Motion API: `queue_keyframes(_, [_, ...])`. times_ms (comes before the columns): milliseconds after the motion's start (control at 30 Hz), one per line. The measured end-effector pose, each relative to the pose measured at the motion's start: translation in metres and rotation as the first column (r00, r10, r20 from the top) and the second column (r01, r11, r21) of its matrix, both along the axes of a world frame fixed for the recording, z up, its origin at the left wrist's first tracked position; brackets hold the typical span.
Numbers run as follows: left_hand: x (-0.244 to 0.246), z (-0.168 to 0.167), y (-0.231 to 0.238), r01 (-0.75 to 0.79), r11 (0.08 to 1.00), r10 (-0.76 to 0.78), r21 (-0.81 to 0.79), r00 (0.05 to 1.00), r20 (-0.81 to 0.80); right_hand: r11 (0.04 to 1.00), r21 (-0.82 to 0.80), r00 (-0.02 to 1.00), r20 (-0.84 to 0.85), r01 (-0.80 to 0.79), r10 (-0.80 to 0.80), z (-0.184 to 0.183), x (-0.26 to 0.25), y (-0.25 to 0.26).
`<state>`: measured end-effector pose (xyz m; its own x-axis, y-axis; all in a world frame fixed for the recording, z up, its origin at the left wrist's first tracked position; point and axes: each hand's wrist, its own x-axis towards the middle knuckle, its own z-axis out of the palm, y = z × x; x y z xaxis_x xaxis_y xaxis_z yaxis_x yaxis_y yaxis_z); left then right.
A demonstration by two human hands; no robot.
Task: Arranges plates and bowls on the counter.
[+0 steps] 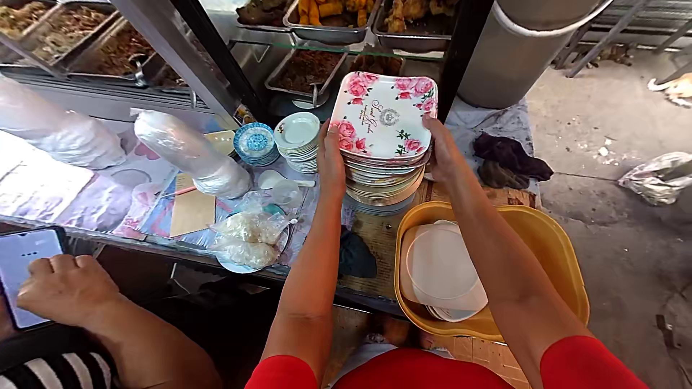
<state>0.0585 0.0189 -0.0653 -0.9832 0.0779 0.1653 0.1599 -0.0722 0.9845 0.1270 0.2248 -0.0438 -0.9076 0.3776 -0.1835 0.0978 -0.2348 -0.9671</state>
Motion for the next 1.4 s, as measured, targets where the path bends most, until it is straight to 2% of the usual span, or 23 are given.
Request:
queue_keyframes(100, [0.000,0.001,0.002,-0.106,0.994,0.107,-0.020,0.994,0.037,0.996,0.088,1.000,-0.024,-0.004,0.006,-0.002,-0.003,-0.001])
queue_keyframes(200, [-0.004,0.001,0.003,-0.160,0.986,0.160,-0.045,0.987,-0.012,0.979,0.201,0.999,-0.035,-0.006,0.013,-0.012,-0.015,-0.006])
queue_keyframes(267, [-0.005,0.003,0.004,-0.191,0.982,0.191,-0.003,0.981,-0.037,0.964,0.257,0.998,0.020,-0.060,0.057,-0.018,-0.018,-0.002])
queue_keyframes(333, [-0.005,0.006,0.001,-0.210,0.977,0.211,0.024,0.977,-0.033,0.934,0.318,0.987,0.053,-0.160,0.151,-0.007,-0.003,0.004])
queue_keyframes(400, [-0.004,0.006,-0.006,-0.227,0.974,0.226,-0.004,0.970,-0.093,0.841,0.489,0.973,0.105,-0.231,0.206,0.009,0.026,0.019])
queue_keyframes(467, [0.007,0.010,-0.021,-0.245,0.963,0.218,-0.110,0.952,-0.214,0.658,0.705,0.964,0.179,-0.266,0.197,0.016,0.074,0.042])
queue_keyframes(533, [0.029,0.012,-0.035,-0.272,0.939,0.184,-0.209,0.914,-0.361,0.517,0.796,0.948,0.292,-0.314,0.127,0.002,0.137,0.064])
queue_keyframes(567, [0.042,0.012,-0.039,-0.271,0.925,0.140,-0.265,0.894,-0.426,0.502,0.794,0.933,0.351,-0.342,0.082,-0.012,0.169,0.072])
queue_keyframes(633, [0.072,0.012,-0.041,-0.279,0.880,0.063,-0.384,0.871,-0.488,0.609,0.648,0.817,0.576,-0.458,0.002,-0.030,0.217,0.072])
queue_keyframes(700, [0.110,0.012,-0.037,-0.235,0.852,-0.015,-0.468,0.882,-0.471,0.727,0.482,0.712,0.702,-0.490,0.015,-0.039,0.243,0.061])
queue_keyframes(833, [0.182,-0.010,-0.016,-0.063,0.841,-0.198,-0.537,0.888,-0.415,0.859,0.449,0.800,0.594,-0.245,-0.082,-0.041,0.261,0.029])
queue_keyframes(933, [0.210,-0.027,-0.001,0.013,0.818,-0.346,-0.575,0.810,-0.474,0.934,0.335,0.844,0.531,-0.121,-0.082,-0.049,0.261,0.022])
queue_keyframes(1000, [0.222,-0.032,0.004,0.128,0.727,-0.518,-0.675,0.748,-0.416,0.982,0.168,0.862,0.506,-0.081,-0.015,-0.051,0.260,0.018])
queue_keyframes(1067, [0.236,-0.031,0.008,0.243,0.577,-0.678,-0.779,0.674,-0.292,0.998,0.003,0.893,0.446,-0.059,0.051,-0.043,0.257,0.014])
queue_keyframes(1133, [0.251,-0.033,0.010,0.278,0.500,-0.751,-0.820,0.611,-0.251,0.993,-0.103,0.919,0.383,-0.056,0.092,-0.030,0.251,0.005])
queue_keyframes(1167, [0.257,-0.035,0.010,0.271,0.495,-0.761,-0.826,0.594,-0.261,0.992,-0.110,0.928,0.360,-0.060,0.096,-0.024,0.246,0.000])
queue_keyframes(1233, [0.266,-0.042,0.012,0.181,0.541,-0.723,-0.822,0.600,-0.343,0.994,-0.093,0.944,0.321,-0.056,0.083,-0.016,0.234,-0.008])
queue_keyframes(1400, [0.279,-0.049,0.030,-0.198,0.693,-0.454,-0.694,0.628,-0.632,0.999,-0.040,0.965,0.262,-0.016,0.026,0.005,0.214,-0.021])
